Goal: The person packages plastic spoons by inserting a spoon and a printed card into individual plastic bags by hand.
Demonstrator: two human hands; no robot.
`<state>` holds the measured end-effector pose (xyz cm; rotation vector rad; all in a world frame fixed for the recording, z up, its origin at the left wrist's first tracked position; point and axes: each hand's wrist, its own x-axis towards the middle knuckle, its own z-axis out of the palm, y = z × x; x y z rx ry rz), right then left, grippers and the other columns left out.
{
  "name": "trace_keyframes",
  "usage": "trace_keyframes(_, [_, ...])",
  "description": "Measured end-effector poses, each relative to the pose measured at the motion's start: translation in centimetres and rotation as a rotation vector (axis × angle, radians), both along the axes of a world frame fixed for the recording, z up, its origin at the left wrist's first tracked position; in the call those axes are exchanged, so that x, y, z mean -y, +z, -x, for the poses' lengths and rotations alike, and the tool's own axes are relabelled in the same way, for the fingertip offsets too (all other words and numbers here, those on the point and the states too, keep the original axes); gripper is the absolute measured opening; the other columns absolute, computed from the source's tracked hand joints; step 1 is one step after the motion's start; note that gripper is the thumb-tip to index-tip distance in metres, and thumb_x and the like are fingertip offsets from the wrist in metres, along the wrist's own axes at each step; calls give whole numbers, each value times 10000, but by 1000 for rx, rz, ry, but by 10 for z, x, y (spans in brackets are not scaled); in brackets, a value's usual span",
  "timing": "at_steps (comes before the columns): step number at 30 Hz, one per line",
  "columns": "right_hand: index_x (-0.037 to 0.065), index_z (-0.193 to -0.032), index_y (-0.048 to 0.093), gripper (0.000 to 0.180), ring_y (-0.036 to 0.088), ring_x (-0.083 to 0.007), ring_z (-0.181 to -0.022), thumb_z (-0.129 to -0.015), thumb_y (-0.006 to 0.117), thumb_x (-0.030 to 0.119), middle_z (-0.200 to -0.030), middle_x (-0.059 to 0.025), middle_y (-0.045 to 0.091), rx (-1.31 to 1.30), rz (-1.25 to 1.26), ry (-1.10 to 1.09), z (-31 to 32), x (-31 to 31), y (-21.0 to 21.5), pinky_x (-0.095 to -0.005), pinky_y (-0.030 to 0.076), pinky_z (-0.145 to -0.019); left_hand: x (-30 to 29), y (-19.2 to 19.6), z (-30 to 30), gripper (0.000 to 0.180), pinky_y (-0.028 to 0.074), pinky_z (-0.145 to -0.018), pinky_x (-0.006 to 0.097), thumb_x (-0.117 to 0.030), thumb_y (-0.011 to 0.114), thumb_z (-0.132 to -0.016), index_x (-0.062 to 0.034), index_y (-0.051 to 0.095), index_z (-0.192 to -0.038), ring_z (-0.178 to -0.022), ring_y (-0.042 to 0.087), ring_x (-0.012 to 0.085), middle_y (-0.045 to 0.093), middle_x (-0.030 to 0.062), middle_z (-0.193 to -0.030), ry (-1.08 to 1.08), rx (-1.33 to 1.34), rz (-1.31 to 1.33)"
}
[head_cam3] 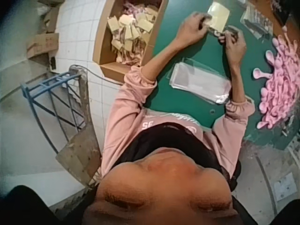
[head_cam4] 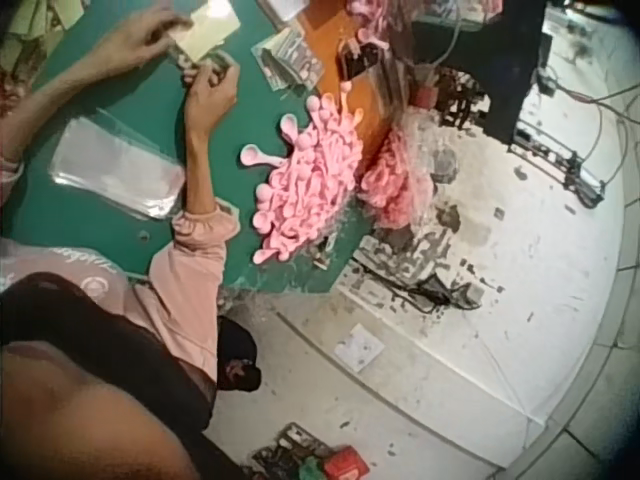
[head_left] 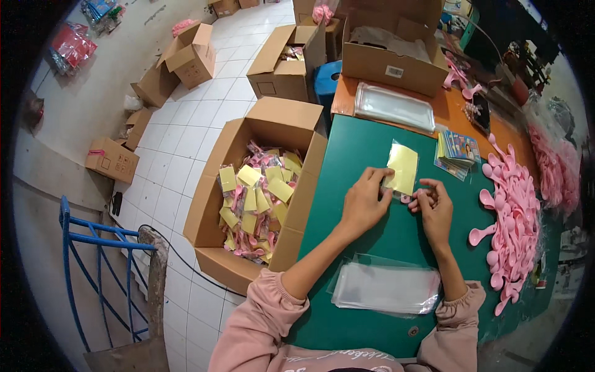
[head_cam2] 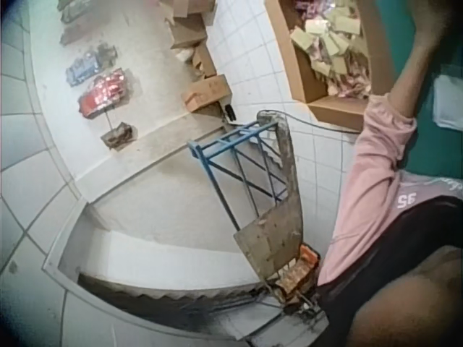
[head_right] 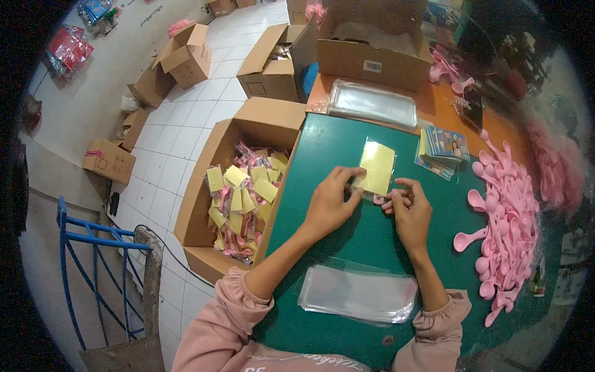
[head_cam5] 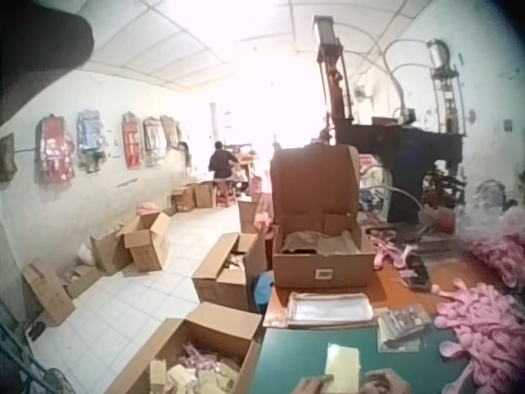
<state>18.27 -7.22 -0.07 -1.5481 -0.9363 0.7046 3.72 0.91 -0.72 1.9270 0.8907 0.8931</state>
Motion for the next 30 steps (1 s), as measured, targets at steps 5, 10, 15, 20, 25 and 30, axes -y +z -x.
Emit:
trace_keyframes(5, [-29,-1029,501,194,587,-113,-648,-845,524,31,-816,-90,566,38,22,45,-2,6,1,-214,487,-568,-3,-2,2,267,480,-652,306,-64,566,-790,-40,570,-1056,-701,593,204,586,112,-966,20,86,96])
trace_keyframes(10, [-24,-1035,502,196,595,-124,-678,-849,519,36,-828,-89,566,25,31,71,-9,8,2,-224,493,-589,-14,13,18,250,466,-681,283,-39,533,-804,-35,580,-1049,-727,570,170,587,94,-1011,170,205,165])
trace_keyframes(15, [-15,-1005,527,177,595,-137,-716,-850,524,71,-854,-81,577,-19,142,371,-40,7,27,-253,495,-658,-42,10,61,309,409,-818,322,-33,499,-815,-26,488,-1123,-948,490,215,486,144,-1122,705,488,126])
trace_keyframes(20, [11,-969,546,249,580,-240,-841,-720,538,11,-882,-125,588,728,360,53,-147,27,49,-328,465,-735,-36,21,56,265,304,-942,373,-59,533,-795,-39,490,-1056,-1123,355,297,358,185,-1148,881,193,-62])
trace_keyframes(25, [26,-1130,427,425,469,-361,-958,-713,478,-42,-995,-175,527,1316,386,-152,-206,51,17,-402,392,-823,-6,35,15,211,423,-797,363,-99,547,-791,-41,512,-990,-938,505,286,491,135,-994,153,149,0])
trace_keyframes(30, [27,-1087,467,332,477,-363,-921,-760,450,-30,-1046,-179,495,1289,426,-117,-215,50,9,-405,396,-777,38,50,1,285,456,-703,396,-199,637,-765,-28,507,-951,-812,549,296,515,132,-908,-562,-155,-51])
